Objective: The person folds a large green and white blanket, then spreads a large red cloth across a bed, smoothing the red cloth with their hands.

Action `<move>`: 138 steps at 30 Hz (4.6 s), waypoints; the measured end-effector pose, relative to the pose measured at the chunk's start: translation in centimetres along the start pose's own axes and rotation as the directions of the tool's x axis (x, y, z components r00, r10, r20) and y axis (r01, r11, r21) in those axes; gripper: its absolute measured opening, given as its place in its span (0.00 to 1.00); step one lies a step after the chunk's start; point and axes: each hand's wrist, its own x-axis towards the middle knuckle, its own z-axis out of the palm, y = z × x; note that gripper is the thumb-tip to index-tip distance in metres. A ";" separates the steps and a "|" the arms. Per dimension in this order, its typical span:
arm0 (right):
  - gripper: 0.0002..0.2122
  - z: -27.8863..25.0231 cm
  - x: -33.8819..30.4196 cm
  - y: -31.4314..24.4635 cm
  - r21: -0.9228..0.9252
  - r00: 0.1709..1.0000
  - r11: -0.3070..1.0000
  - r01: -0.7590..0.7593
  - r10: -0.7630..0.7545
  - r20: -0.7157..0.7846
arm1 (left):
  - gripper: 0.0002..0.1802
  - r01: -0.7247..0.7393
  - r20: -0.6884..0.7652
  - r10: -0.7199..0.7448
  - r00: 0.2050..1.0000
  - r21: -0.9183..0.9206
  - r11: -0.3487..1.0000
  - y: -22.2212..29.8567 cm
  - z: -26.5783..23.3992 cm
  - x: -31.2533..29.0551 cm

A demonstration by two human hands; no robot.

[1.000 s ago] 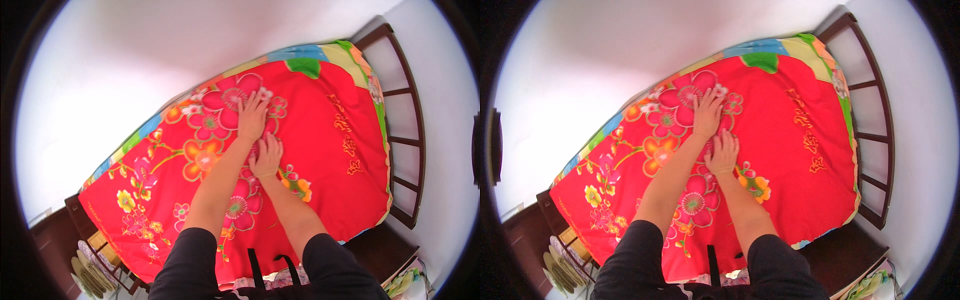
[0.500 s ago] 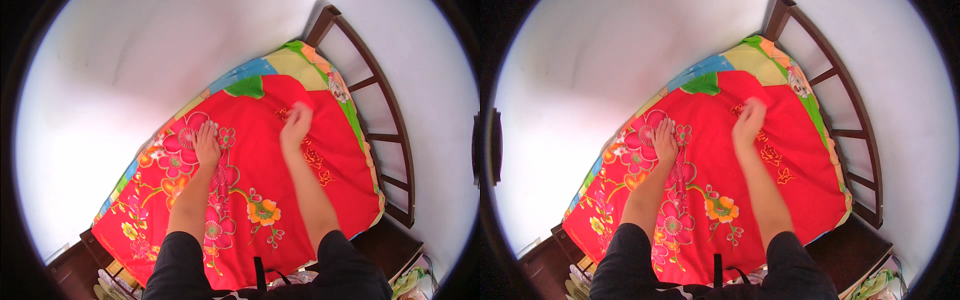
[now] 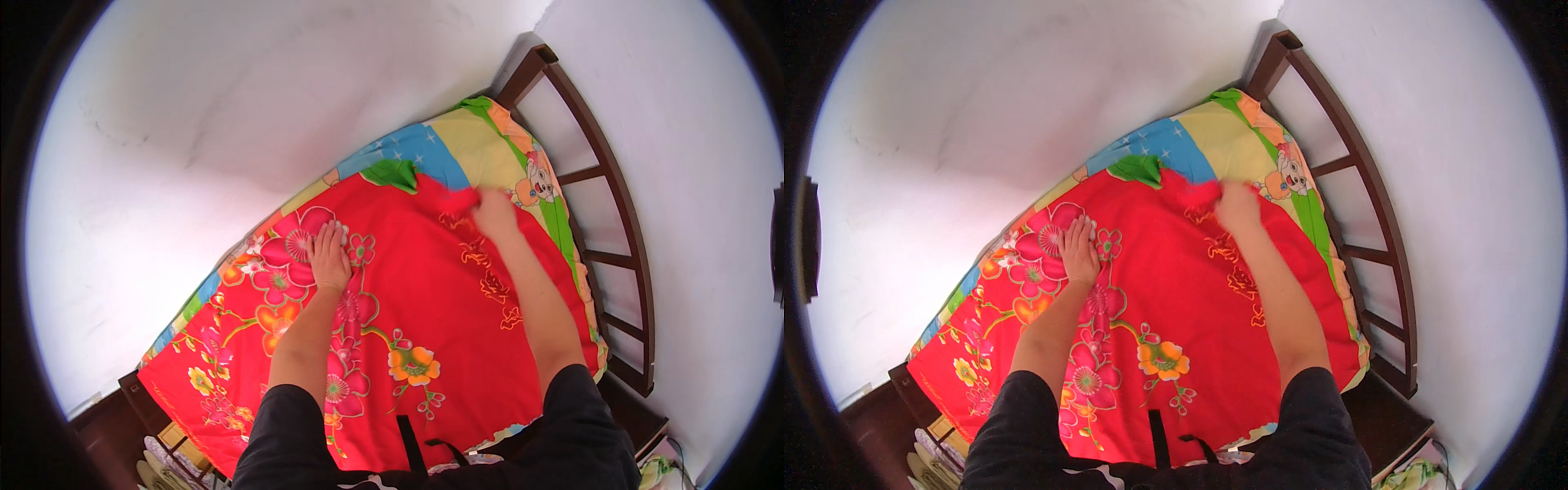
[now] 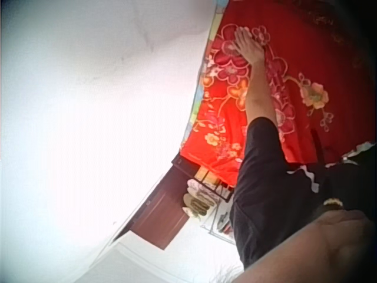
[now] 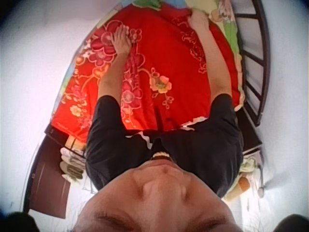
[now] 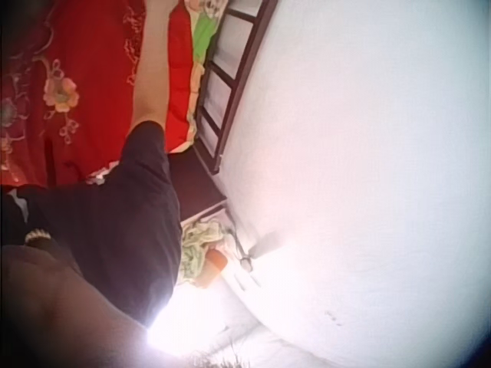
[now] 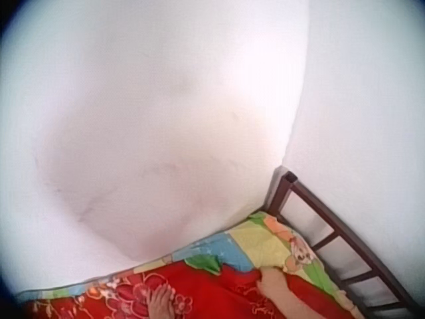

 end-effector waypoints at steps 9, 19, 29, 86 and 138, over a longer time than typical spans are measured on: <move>0.30 -3.1 7.2 0.4 0.135 0.818 0.961 0.242 -0.127 -0.561 | 0.24 -0.017 -0.002 0.017 1.000 -0.037 0.999 0.1 0.2 0.2; 0.14 2.7 2.8 -7.0 -0.121 0.987 0.993 -0.001 -0.018 -0.161 | 0.24 -0.003 -0.011 0.002 1.000 -0.046 0.999 -0.2 -0.2 0.1; 0.26 5.7 2.3 -9.6 0.129 0.920 0.983 0.128 -0.069 -0.385 | 0.24 0.016 0.011 -0.015 1.000 -0.059 0.998 -0.1 0.2 -0.2; 0.29 4.0 -48.6 26.1 0.334 0.333 0.713 -0.616 0.620 -0.710 | 0.31 -0.051 0.051 0.047 0.998 0.086 0.995 24.0 2.1 -26.6; 0.21 16.3 -59.6 16.1 0.798 0.381 0.366 -0.479 0.906 -0.186 | 0.35 0.311 0.502 -0.167 0.849 -0.218 0.925 26.1 -13.5 -58.9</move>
